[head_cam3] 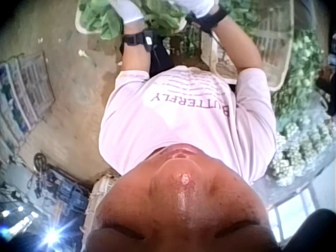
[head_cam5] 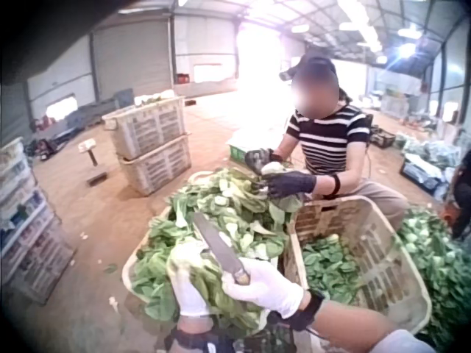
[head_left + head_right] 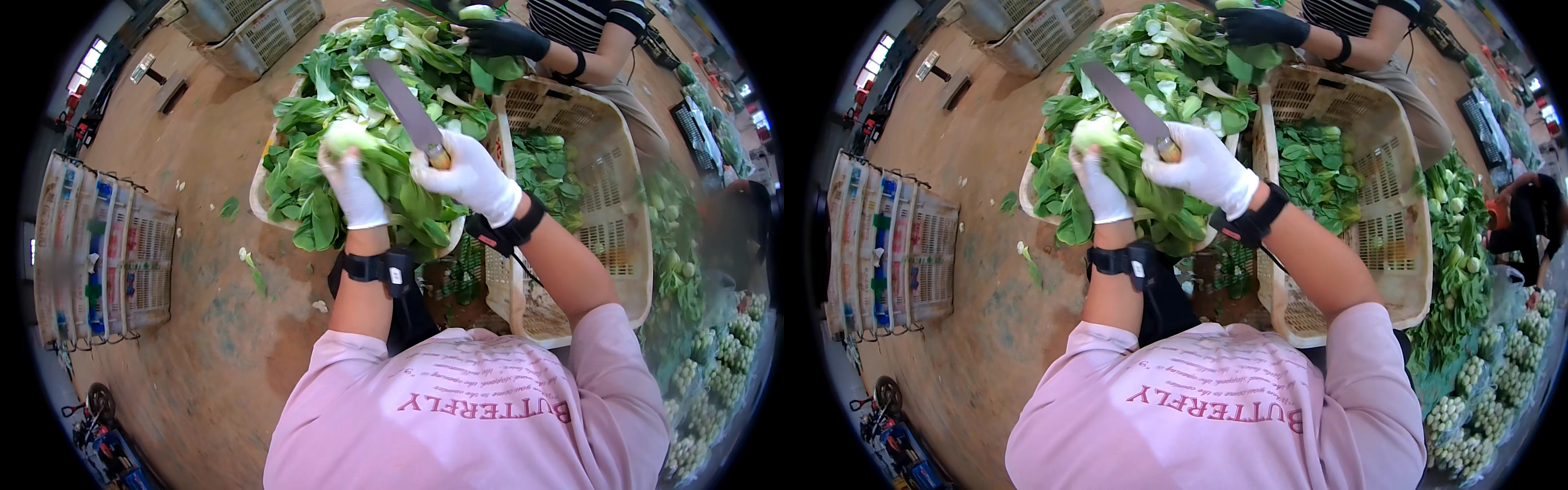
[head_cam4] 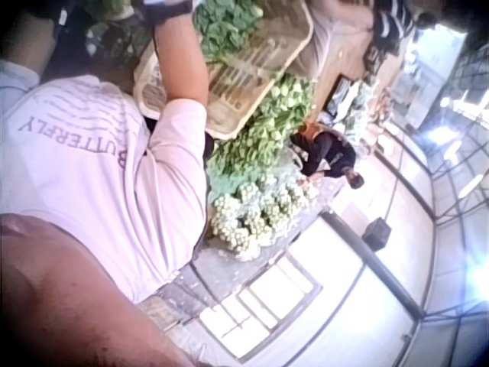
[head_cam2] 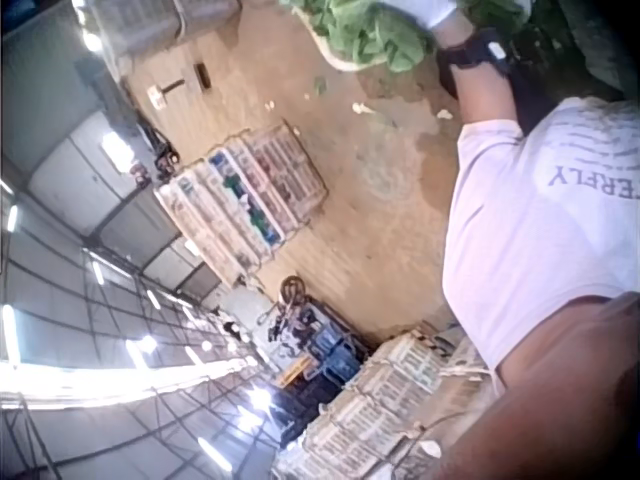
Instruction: The person picks up bok choy plants one at a time, trims the root end and damaged leaves using a small knife, and places the cleaned vegetables into a plastic basket.
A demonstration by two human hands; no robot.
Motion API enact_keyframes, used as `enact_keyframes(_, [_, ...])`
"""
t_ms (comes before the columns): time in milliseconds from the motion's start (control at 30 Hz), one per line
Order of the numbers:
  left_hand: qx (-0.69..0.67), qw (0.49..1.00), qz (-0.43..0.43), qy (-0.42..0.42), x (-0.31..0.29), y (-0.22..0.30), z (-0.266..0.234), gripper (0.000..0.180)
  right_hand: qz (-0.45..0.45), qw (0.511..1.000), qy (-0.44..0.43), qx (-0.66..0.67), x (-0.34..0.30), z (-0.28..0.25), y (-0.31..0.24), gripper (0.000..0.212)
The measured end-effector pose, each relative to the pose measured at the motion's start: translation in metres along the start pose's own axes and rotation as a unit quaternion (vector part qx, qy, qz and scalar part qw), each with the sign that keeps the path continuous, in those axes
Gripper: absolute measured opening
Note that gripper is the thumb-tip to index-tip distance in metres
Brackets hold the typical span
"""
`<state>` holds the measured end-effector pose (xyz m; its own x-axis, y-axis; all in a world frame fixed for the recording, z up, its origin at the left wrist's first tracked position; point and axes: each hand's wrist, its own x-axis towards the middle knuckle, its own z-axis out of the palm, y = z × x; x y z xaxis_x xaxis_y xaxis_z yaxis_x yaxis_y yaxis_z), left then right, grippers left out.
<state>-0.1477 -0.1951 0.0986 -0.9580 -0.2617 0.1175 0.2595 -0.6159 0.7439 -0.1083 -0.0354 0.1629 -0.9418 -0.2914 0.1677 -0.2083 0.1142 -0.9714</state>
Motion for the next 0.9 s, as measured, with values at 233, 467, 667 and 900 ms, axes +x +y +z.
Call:
enact_keyframes(233, [-0.203,0.972,-0.117,-0.019,0.018,0.008,-0.036,0.06,-0.06,0.984,0.169,0.014,0.021,-0.032,-0.004,0.034])
enact_keyframes(467, [-0.297,0.932,-0.178,-0.105,0.008,0.022,-0.017,0.072,0.047,0.986,0.145,0.07,0.01,-0.019,0.002,0.031])
enact_keyframes(667, [-0.386,0.871,-0.18,-0.245,-0.003,0.016,-0.007,0.076,0.014,0.985,0.153,0.078,-0.01,0.003,-0.006,0.032])
enact_keyframes(900, [-0.434,0.791,-0.21,-0.376,0.009,-0.008,-0.007,0.089,0.153,0.97,0.057,0.179,-0.029,0.0,-0.016,0.034])
